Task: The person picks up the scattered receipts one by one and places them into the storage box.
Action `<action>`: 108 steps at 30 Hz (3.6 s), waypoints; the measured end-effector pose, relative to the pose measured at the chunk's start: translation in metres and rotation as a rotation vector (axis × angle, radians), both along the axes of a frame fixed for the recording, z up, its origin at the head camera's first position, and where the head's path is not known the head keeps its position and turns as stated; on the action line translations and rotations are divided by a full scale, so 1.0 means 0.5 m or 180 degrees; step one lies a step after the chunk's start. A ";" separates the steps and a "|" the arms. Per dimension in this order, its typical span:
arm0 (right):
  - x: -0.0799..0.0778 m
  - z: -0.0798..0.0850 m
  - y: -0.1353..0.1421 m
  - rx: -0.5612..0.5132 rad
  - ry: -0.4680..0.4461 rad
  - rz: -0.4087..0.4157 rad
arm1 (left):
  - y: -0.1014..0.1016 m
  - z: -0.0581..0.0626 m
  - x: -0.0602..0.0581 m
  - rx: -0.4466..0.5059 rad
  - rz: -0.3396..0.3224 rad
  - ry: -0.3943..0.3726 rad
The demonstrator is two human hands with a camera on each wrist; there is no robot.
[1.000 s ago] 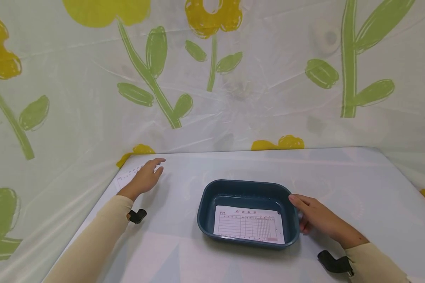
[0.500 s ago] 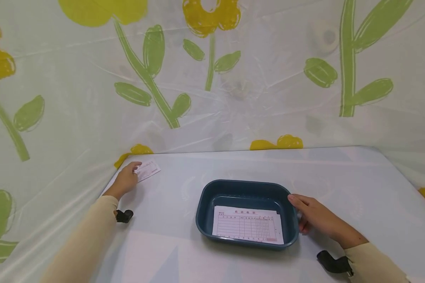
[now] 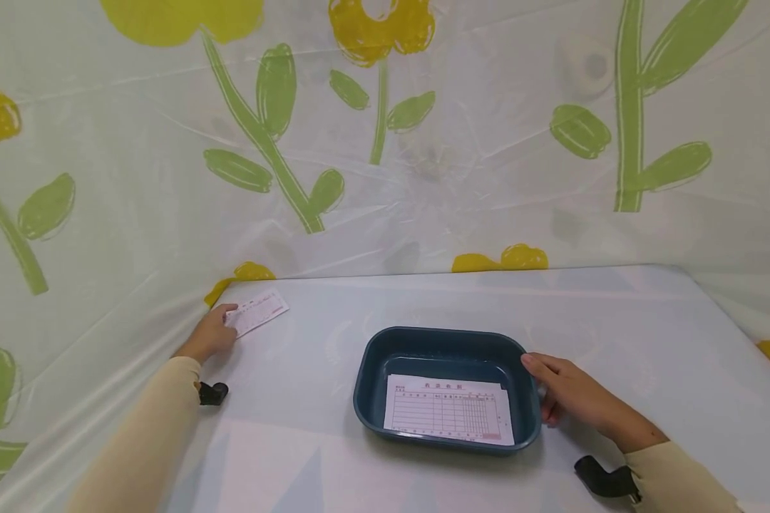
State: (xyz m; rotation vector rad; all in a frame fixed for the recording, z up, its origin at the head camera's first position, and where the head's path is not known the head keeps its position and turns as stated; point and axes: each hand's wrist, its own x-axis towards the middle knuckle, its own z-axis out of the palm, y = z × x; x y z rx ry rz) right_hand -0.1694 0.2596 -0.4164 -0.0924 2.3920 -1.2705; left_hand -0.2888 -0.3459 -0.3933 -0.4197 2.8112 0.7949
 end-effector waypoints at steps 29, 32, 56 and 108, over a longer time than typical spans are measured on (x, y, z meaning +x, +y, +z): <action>0.003 0.005 0.002 0.0019 0.0017 -0.0008 | -0.022 -0.008 0.015 -0.0305 0.0205 0.0098; 0.003 0.004 0.002 0.0026 -0.0010 -0.0019 | -0.018 -0.007 0.018 -0.0410 0.0265 0.0191; -0.001 0.000 -0.001 0.0067 -0.0011 -0.0001 | 0.004 0.011 0.036 -0.0060 0.0194 0.0198; -0.001 0.000 -0.004 0.0059 0.0081 0.0038 | 0.184 0.007 0.043 -0.1336 -0.0525 -0.0074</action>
